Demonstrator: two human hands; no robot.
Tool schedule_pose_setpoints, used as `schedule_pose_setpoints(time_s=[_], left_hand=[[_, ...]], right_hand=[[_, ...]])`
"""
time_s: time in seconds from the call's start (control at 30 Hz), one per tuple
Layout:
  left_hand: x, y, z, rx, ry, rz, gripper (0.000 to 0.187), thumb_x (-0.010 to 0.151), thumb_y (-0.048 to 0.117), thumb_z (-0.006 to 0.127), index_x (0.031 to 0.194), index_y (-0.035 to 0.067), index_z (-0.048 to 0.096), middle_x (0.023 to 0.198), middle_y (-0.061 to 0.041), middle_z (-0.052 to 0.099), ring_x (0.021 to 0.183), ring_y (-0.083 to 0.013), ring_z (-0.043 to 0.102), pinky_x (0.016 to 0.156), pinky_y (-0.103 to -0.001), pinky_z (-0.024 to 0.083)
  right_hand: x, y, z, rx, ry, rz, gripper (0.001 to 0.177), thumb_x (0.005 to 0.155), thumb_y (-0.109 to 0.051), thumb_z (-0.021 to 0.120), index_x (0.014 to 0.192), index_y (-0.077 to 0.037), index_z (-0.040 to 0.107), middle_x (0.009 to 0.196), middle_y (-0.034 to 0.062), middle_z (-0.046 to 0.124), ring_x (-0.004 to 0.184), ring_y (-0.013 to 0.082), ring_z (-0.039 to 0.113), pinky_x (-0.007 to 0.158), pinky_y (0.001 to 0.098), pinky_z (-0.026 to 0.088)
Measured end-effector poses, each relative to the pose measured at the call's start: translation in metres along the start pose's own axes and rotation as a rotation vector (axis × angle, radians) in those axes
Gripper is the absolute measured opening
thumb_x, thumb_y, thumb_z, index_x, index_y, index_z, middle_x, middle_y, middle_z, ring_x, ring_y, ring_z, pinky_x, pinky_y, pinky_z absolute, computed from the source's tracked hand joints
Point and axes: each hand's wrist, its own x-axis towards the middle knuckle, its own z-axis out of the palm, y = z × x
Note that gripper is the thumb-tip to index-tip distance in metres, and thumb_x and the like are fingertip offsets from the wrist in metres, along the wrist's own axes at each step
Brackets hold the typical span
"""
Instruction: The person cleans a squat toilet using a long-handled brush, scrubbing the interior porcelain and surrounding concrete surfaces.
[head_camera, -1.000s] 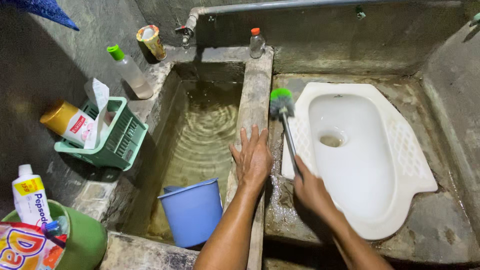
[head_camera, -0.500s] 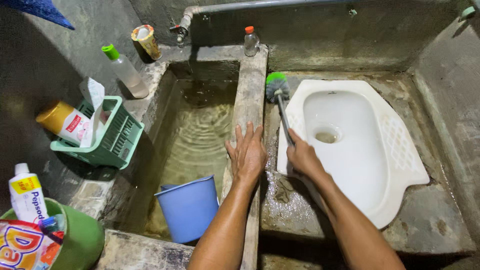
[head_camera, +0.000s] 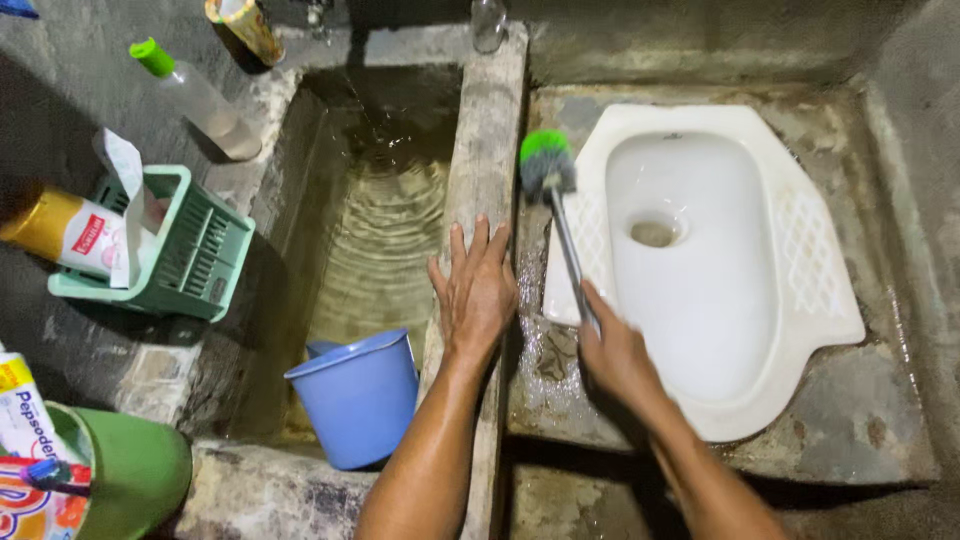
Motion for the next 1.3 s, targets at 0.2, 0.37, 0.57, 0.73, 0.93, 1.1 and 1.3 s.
schedule_pose_setpoints(time_s=[0.2, 0.37, 0.57, 0.73, 0.93, 1.1, 1.3], left_hand=[[0.0, -0.003, 0.002, 0.019, 0.001, -0.005, 0.047, 0.095, 0.018, 0.057, 0.142, 0.019, 0.059, 0.157, -0.013, 0.046, 0.148, -0.0418, 0.035, 0.114, -0.072, 0.019], [-0.002, -0.004, 0.005, 0.013, 0.02, 0.004, 0.042, 0.097, 0.02, 0.059, 0.139, 0.019, 0.06, 0.157, -0.012, 0.046, 0.148, -0.043, 0.035, 0.114, -0.072, 0.021], [-0.002, -0.003, 0.003, -0.02, -0.006, -0.023, 0.041, 0.097, 0.018, 0.059, 0.138, 0.019, 0.062, 0.157, -0.013, 0.046, 0.148, -0.0439, 0.033, 0.115, -0.073, 0.017], [-0.011, -0.012, 0.008, -0.033, 0.025, 0.017, 0.041, 0.096, 0.019, 0.059, 0.137, 0.018, 0.063, 0.156, -0.014, 0.048, 0.148, -0.0431, 0.035, 0.118, -0.07, 0.018], [-0.054, -0.025, 0.005, -0.001, 0.023, 0.02, 0.039, 0.098, 0.021, 0.059, 0.136, 0.018, 0.064, 0.156, -0.016, 0.048, 0.148, -0.0436, 0.035, 0.119, -0.068, 0.019], [-0.085, -0.013, -0.014, 0.01, 0.037, 0.034, 0.041, 0.099, 0.027, 0.056, 0.139, 0.019, 0.06, 0.159, -0.017, 0.042, 0.152, -0.0424, 0.028, 0.118, -0.07, 0.017], [-0.112, 0.005, -0.031, 0.114, -0.061, -0.142, 0.05, 0.099, 0.042, 0.047, 0.147, 0.031, 0.05, 0.162, -0.013, 0.031, 0.149, -0.0481, 0.019, 0.113, -0.079, 0.008]], right_hand=[[0.055, -0.024, -0.015, 0.025, 0.114, -0.177, 0.068, 0.093, -0.019, 0.057, 0.158, -0.016, 0.04, 0.07, 0.0279, 0.071, 0.06, 0.035, 0.07, 0.062, 0.0478, 0.054], [-0.041, 0.014, 0.013, 0.01, -0.111, 0.05, 0.067, 0.099, -0.017, 0.046, 0.163, -0.02, 0.027, 0.068, 0.0228, 0.072, 0.038, 0.0214, 0.052, 0.031, 0.0332, 0.046], [-0.097, 0.02, 0.026, -0.029, -0.07, 0.029, 0.068, 0.103, -0.018, 0.052, 0.166, -0.018, 0.028, 0.109, -0.0341, 0.035, 0.039, 0.0149, 0.049, 0.029, 0.0276, 0.045], [-0.028, -0.007, 0.01, 0.29, -0.106, 0.123, 0.063, 0.101, -0.018, 0.044, 0.161, -0.023, 0.027, 0.061, 0.0152, 0.066, 0.04, 0.0146, 0.06, 0.04, 0.0318, 0.054], [-0.031, 0.016, 0.03, 0.05, -0.004, -0.147, 0.059, 0.103, -0.016, 0.041, 0.16, -0.013, 0.028, 0.063, 0.0052, 0.06, 0.037, 0.0114, 0.043, 0.03, 0.0265, 0.041], [-0.129, 0.041, 0.054, 0.043, 0.005, -0.156, 0.066, 0.1, -0.015, 0.043, 0.164, -0.015, 0.028, 0.051, 0.0012, 0.054, 0.033, 0.0081, 0.042, 0.027, 0.0266, 0.039], [-0.116, 0.042, 0.038, -0.121, 0.021, -0.14, 0.065, 0.099, -0.016, 0.048, 0.161, -0.016, 0.027, 0.052, 0.0017, 0.056, 0.036, 0.0152, 0.042, 0.03, 0.032, 0.038]])
